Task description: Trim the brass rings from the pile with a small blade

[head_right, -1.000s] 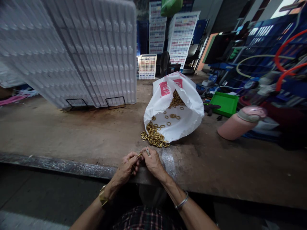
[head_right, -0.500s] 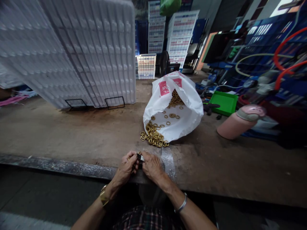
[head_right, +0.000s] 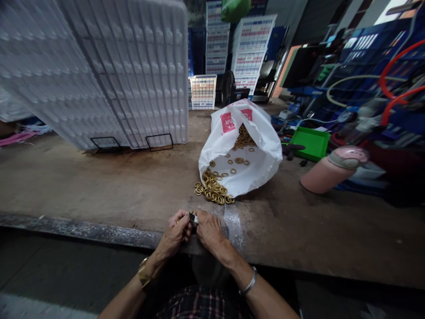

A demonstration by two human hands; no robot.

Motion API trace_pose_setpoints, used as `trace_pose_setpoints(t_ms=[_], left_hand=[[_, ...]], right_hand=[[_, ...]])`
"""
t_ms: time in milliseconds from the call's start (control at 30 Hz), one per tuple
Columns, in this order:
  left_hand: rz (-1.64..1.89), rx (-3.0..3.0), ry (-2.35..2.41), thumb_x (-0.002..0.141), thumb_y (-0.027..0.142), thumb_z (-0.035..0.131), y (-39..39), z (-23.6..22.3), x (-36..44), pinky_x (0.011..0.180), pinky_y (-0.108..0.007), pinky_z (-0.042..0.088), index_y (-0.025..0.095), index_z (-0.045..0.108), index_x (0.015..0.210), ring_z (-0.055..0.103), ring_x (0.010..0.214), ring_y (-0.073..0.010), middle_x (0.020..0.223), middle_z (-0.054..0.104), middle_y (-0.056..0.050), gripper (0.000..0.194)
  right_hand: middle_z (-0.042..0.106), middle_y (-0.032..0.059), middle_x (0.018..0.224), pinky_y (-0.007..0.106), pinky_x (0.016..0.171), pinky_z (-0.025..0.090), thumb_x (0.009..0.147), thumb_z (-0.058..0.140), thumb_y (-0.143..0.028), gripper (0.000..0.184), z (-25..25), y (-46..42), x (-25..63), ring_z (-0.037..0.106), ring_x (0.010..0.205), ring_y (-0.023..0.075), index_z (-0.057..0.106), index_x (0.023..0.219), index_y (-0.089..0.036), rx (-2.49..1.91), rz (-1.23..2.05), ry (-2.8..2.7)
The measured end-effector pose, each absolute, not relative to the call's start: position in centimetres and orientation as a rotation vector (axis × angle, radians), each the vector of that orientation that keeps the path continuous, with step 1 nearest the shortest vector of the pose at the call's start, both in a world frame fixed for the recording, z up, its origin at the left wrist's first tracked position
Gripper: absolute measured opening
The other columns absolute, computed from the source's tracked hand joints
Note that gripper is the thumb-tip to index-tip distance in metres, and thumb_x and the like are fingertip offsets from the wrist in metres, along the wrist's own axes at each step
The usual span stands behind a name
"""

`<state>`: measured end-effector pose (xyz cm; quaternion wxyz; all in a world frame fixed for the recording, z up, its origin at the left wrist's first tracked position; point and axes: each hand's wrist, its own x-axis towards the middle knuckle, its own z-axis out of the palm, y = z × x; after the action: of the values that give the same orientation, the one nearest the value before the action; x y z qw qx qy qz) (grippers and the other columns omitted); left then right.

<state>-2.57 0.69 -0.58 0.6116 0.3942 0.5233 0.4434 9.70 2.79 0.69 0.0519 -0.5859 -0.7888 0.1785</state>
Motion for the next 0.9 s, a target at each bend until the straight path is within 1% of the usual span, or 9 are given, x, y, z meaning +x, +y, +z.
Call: trace_pose_setpoints(t_ms=[133,267,367,433,533,600,667,800,900], left_hand=[[1.014,0.897,1.163,0.073,0.047,0.054,0.2,0.4,-2.9,0.037,-0.015,0.032,0.018,0.046,0.072,0.042,0.04,-0.0042,0.054,0.047,0.007,0.03],[1.029,0.803,1.047,0.071,0.047,0.057,0.0,1.1,-3.1,0.036,-0.015,0.03,0.018,0.047,0.074,0.042,0.039,-0.0041,0.056,0.048,0.007,0.031],[1.058,0.681,0.944,0.07,0.046,0.059,0.2,0.9,-3.0,0.036,-0.014,0.03,0.018,0.046,0.074,0.042,0.04,-0.0038,0.059,0.048,0.006,0.031],[1.068,0.635,0.9,0.071,0.045,0.059,0.4,0.7,-2.9,0.036,-0.014,0.03,0.018,0.045,0.074,0.043,0.042,-0.0037,0.061,0.05,0.005,0.031],[1.082,0.608,0.87,0.073,0.047,0.058,0.5,0.5,-2.7,0.036,-0.014,0.029,0.017,0.045,0.073,0.043,0.041,-0.0035,0.061,0.05,0.005,0.032],[1.084,0.606,0.874,0.073,0.047,0.058,0.5,0.5,-2.7,0.035,-0.014,0.028,0.017,0.046,0.073,0.042,0.041,-0.0034,0.06,0.049,0.005,0.033],[1.079,0.611,0.893,0.071,0.047,0.059,0.6,0.4,-2.8,0.035,-0.014,0.028,0.017,0.046,0.072,0.042,0.04,-0.0032,0.059,0.05,0.005,0.033],[1.1,0.573,0.969,0.065,0.042,0.065,0.7,0.2,-3.1,0.036,-0.014,0.029,0.017,0.044,0.07,0.043,0.041,-0.0032,0.059,0.052,0.005,0.033],[1.129,0.539,1.02,0.062,0.04,0.068,0.7,0.2,-3.2,0.036,-0.014,0.029,0.018,0.044,0.073,0.044,0.042,-0.0039,0.058,0.052,0.006,0.034]], right_hand=[[0.065,0.0088,0.077,0.026,0.054,0.027,0.072,0.039,-0.006,0.028,0.1,3.9,10.4,0.058,0.065,0.0167,0.056,0.092,-0.015,-1.841,0.502,-2.349],[0.059,0.0042,0.065,0.024,0.053,0.028,0.074,0.038,-0.01,0.018,-0.9,4.9,11.2,0.051,0.057,0.0138,0.055,0.077,-0.016,-1.721,0.599,-2.157],[0.055,0.0004,0.059,0.023,0.053,0.032,0.081,0.036,-0.023,0.023,-0.9,4.8,11.0,0.048,0.055,0.012,0.052,0.065,-0.018,-1.54,0.881,-1.896],[0.055,-0.001,0.056,0.022,0.054,0.034,0.082,0.037,-0.029,0.028,-0.3,4.3,10.5,0.048,0.055,0.0117,0.052,0.061,-0.018,-1.459,1.093,-1.761],[0.051,-0.0035,0.049,0.022,0.051,0.034,0.081,0.037,-0.033,0.03,0.6,3.7,9.9,0.045,0.049,0.0106,0.051,0.058,-0.019,-1.339,1.42,-1.664],[0.048,-0.0046,0.046,0.022,0.05,0.033,0.081,0.037,-0.034,0.031,0.9,3.5,9.8,0.043,0.046,0.01,0.05,0.057,-0.02,-1.274,1.563,-1.611],[0.048,-0.0044,0.049,0.022,0.051,0.034,0.079,0.039,-0.036,0.029,0.8,3.5,9.7,0.044,0.048,0.01,0.051,0.058,-0.019,-1.252,1.539,-1.587],[0.051,-0.0027,0.057,0.022,0.055,0.034,0.076,0.045,-0.036,0.025,0.5,3.7,9.8,0.044,0.056,0.0106,0.053,0.061,-0.017,-1.311,1.248,-1.62],[0.048,-0.0029,0.056,0.022,0.054,0.032,0.078,0.044,-0.036,0.026,0.6,3.6,9.9,0.042,0.055,0.0102,0.053,0.062,-0.016,-1.318,1.188,-1.711]])
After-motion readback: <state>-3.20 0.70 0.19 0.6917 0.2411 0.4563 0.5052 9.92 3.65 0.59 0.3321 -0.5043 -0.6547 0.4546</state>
